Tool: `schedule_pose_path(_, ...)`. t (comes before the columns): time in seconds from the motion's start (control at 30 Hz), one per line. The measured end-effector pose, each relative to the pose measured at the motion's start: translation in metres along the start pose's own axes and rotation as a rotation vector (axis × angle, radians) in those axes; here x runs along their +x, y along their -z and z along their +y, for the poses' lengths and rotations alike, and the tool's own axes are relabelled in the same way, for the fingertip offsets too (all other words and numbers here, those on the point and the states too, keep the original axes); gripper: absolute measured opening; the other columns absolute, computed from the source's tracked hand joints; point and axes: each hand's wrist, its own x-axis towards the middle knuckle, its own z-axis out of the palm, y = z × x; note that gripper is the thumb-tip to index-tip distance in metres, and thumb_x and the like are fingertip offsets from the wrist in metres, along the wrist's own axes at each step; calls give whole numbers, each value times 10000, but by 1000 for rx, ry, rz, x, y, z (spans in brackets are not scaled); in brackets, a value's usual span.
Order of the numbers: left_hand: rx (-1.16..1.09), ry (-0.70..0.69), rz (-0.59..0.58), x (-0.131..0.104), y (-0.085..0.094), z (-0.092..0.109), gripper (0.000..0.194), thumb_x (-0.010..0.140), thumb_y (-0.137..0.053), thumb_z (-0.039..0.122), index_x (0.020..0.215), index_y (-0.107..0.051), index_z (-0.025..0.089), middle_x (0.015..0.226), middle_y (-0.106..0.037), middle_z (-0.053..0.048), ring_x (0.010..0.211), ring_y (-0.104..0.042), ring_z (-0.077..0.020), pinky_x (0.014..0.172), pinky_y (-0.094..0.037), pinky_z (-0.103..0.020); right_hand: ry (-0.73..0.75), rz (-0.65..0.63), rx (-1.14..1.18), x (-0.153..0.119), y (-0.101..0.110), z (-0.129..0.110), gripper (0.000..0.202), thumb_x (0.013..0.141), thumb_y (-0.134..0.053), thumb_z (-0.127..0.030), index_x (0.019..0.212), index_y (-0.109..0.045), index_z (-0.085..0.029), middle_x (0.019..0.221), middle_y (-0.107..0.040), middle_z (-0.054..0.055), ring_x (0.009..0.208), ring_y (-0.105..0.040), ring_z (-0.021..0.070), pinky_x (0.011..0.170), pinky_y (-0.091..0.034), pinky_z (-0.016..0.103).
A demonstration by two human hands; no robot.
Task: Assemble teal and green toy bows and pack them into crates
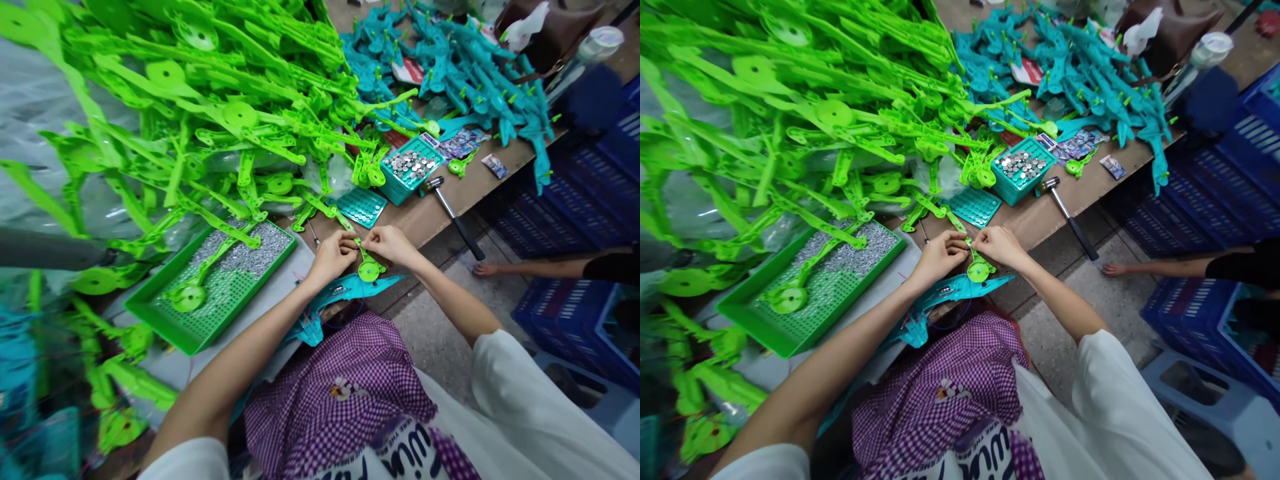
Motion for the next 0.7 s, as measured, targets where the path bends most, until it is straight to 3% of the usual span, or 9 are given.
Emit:
schedule_pose_path(0.2, 15, 11, 7, 4, -1, -3, 316, 638, -660, 94, 951, -636, 128, 762, -691, -7, 636, -631, -95, 627, -507, -220, 130, -163, -157, 13, 14, -6, 115, 845, -666, -248, 846, -766, -190, 801, -762, 33, 776, -683, 176, 615, -363, 232)
schedule_pose_path(0.37, 34, 13, -10, 4, -1, -4, 285, 641, -706, 114, 915, -633, 140, 710, -689, 7, 610, -638, -99, 615, -515, -224, 121, -202, -234, 18, 15, -8, 73, 809, -700, -229, 774, -756, -197, 821, -764, 54, 848, -698, 216, 606, -349, 252)
schedule_pose_path(0.57, 52, 4, -1, 4, -1, -4, 270, 648, -715, 89, 895, -624, 148, 700, -686, 16, 608, -647, -103, 613, -526, -224, 93, -327, -51, 25, 14, 5, 128, 866, -654, -244, 799, -728, -164, 627, -695, -4, 626, -652, 120, 572, -379, 200)
schedule_pose_path(0.7, 62, 13, -3, 4, -1, -5, 277, 667, -726, 89, 918, -624, 143, 719, -696, 4, 635, -667, -120, 633, -537, -244, 80, -349, -45, 34, 14, 6, 40, 818, -705, -207, 810, -705, -168, 630, -689, -24, 582, -638, 94, 556, -378, 181)
